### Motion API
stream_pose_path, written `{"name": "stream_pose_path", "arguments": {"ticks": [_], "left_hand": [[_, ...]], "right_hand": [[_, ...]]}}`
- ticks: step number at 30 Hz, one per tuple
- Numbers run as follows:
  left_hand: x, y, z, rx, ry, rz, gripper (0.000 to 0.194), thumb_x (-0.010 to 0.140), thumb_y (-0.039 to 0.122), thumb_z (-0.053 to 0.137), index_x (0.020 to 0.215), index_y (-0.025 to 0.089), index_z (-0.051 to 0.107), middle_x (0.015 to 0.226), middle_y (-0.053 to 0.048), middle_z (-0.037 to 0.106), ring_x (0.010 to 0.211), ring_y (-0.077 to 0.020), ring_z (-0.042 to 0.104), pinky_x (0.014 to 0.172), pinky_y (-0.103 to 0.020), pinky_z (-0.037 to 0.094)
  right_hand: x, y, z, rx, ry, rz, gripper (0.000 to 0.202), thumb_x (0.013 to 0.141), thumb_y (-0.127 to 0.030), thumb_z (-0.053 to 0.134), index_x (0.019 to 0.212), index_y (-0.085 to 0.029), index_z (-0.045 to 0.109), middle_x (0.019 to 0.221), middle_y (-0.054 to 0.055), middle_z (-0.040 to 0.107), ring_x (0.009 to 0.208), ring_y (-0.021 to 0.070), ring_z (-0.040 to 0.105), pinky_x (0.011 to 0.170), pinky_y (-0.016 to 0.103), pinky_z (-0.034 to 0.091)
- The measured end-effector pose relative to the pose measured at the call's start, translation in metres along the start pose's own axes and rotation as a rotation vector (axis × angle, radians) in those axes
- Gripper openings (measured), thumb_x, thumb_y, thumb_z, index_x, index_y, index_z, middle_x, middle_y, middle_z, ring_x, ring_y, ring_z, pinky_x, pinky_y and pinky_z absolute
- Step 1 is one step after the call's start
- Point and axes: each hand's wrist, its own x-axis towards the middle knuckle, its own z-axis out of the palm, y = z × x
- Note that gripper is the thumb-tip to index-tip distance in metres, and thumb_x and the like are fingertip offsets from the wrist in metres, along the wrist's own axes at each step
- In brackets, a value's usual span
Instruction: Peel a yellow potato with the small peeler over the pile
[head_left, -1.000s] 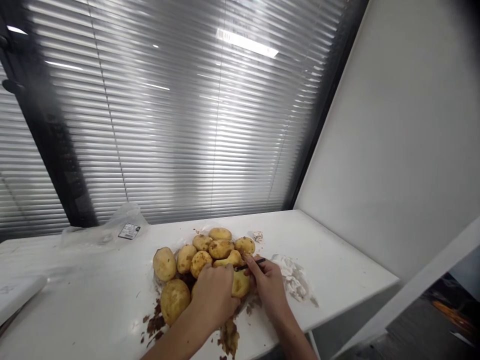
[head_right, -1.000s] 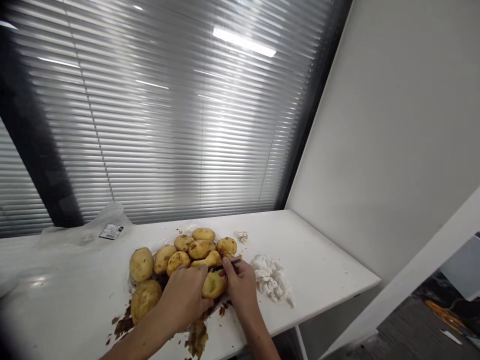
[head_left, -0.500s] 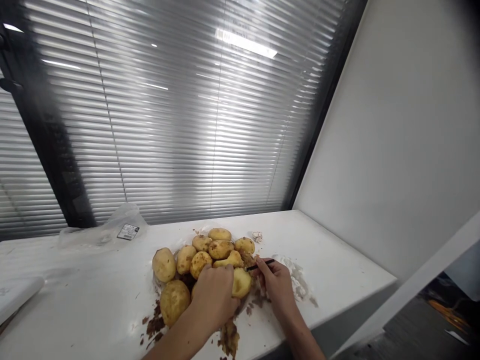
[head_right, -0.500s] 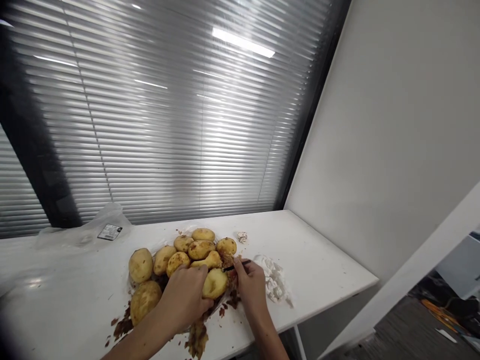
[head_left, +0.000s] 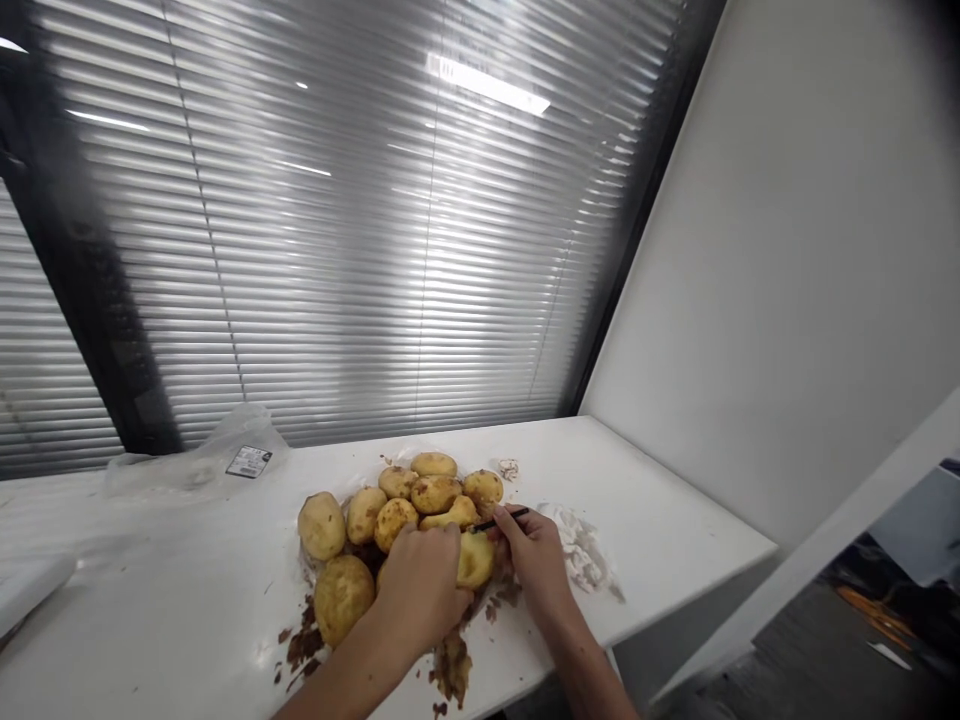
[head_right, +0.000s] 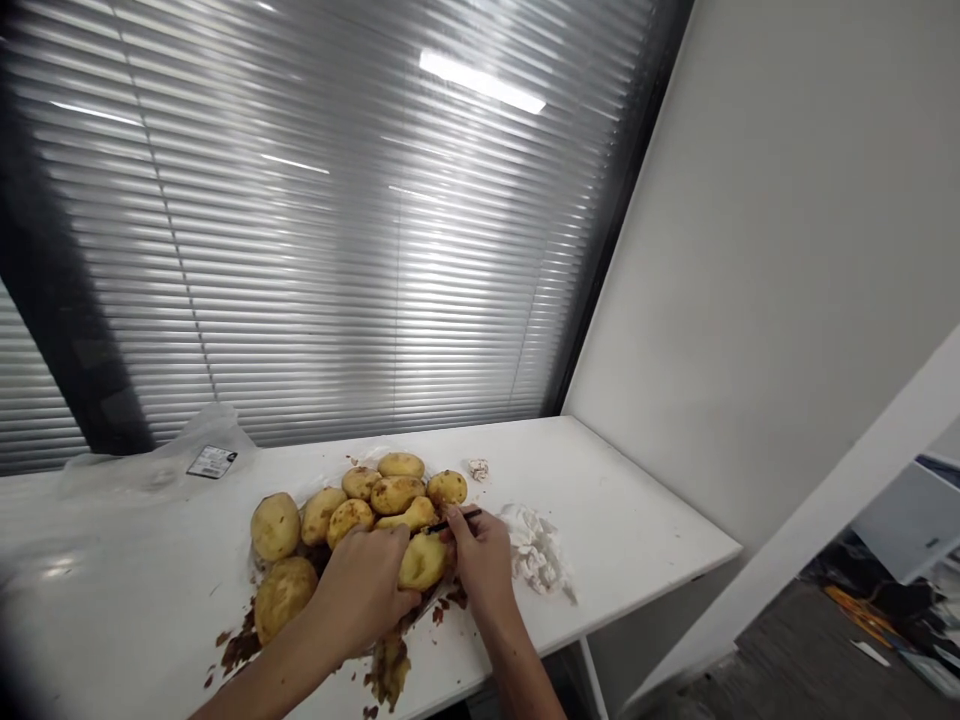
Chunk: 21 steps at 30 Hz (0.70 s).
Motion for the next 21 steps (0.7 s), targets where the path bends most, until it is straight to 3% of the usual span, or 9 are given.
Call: {"name": "stream_pose_path", "arguments": {"ticks": [11, 15, 21], "left_hand": [[0.0004, -0.0010, 0.0014, 0.004, 0.010, 0.004, 0.029, 0.070, 0.032, 0.062, 0.094, 0.016, 0.061, 0.094, -0.012, 0.069, 0.091, -0.0327, 0.063, 0.086, -0.042, 0.045], [0.0008, -0.0010, 0.0017, 0.011, -0.001, 0.015, 0.030, 0.069, 0.031, 0.063, 0.094, 0.016, 0.061, 0.094, -0.012, 0.070, 0.090, -0.0330, 0.063, 0.085, -0.042, 0.045], [0.0007, -0.0015, 0.0015, 0.025, 0.011, 0.005, 0.031, 0.070, 0.034, 0.062, 0.095, 0.016, 0.061, 0.093, -0.012, 0.070, 0.090, -0.0328, 0.064, 0.084, -0.042, 0.046]], "right_hand": [[-0.0006, -0.0011, -0.0028, -0.052, 0.005, 0.015, 0.047, 0.073, -0.059, 0.066, 0.054, -0.017, 0.061, 0.039, -0.002, 0.053, 0.032, 0.0096, 0.039, 0.033, 0.023, 0.028], [-0.0009, -0.0018, -0.0005, -0.091, 0.008, -0.003, 0.046, 0.079, -0.055, 0.061, 0.055, -0.016, 0.061, 0.039, -0.002, 0.051, 0.032, 0.0089, 0.037, 0.034, 0.023, 0.027], [-0.0010, -0.0052, -0.0010, -0.210, 0.016, -0.107, 0.040, 0.081, -0.049, 0.059, 0.058, -0.016, 0.064, 0.055, 0.004, 0.066, 0.049, 0.0146, 0.054, 0.045, 0.024, 0.036]]}}
